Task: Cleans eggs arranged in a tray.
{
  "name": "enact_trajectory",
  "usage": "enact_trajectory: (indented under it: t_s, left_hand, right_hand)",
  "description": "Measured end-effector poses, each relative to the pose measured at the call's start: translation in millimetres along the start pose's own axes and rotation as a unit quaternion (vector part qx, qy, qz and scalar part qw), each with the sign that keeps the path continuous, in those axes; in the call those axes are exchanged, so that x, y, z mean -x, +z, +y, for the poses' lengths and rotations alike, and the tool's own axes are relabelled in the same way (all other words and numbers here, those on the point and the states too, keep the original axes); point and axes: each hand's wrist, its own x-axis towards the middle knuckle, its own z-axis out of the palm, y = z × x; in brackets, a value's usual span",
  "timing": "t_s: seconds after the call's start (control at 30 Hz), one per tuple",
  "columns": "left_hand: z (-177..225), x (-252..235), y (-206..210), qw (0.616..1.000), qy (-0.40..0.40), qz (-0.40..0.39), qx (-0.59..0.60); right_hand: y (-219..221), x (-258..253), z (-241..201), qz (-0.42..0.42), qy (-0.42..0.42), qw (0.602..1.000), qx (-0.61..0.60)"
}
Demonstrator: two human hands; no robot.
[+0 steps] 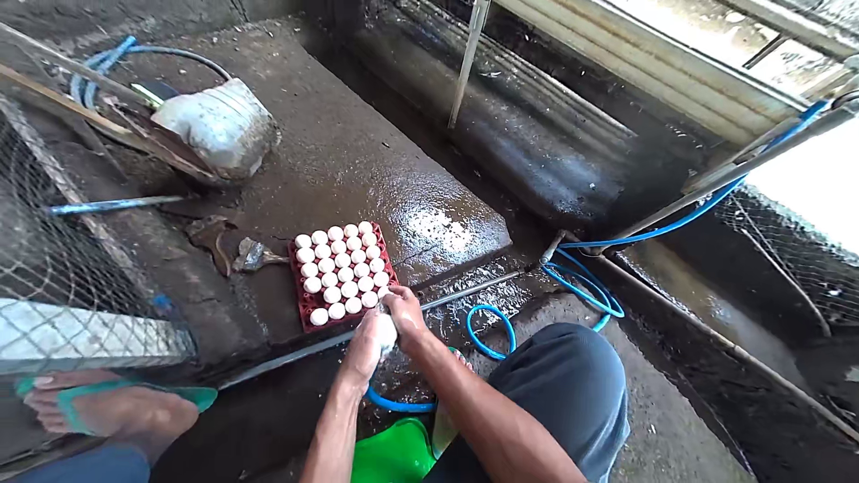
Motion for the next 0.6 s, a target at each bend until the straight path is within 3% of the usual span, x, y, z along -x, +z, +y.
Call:
enact_trajectory:
  t_s: [0.07, 0.23, 0.37, 0.5, 0.53, 0.6]
  left_hand:
    - [2, -3, -6, 1.000, 0.012, -0.001, -0.004]
    - [-1, -5, 0, 0.992, 0.087, 0.068, 0.055]
    - [-7, -3, 11, 0.992, 0.074, 0.096, -0.025]
    - [-6, -8, 4, 0.988, 0.101, 0.119, -0.006]
    - [-6, -7, 1, 0.989, 0.095, 0.110, -0.020]
    - [-8, -6, -3, 0.993, 0.062, 0.094, -0.046]
  right_hand:
    - [0, 6, -8, 0.001, -0.018, 1.000, 0.003]
    - [18, 32, 3, 0.007, -0.226, 0.969, 0.097]
    - [7, 12, 1, 0.017, -0.092, 0.995, 0.033]
    - [18, 35, 5, 0.005, -0.201, 0.978, 0.062]
    - [18, 32, 6, 0.004, -0.198, 0.979, 0.055]
    - [14, 18, 5, 0.002, -0.108, 0.994, 0.030]
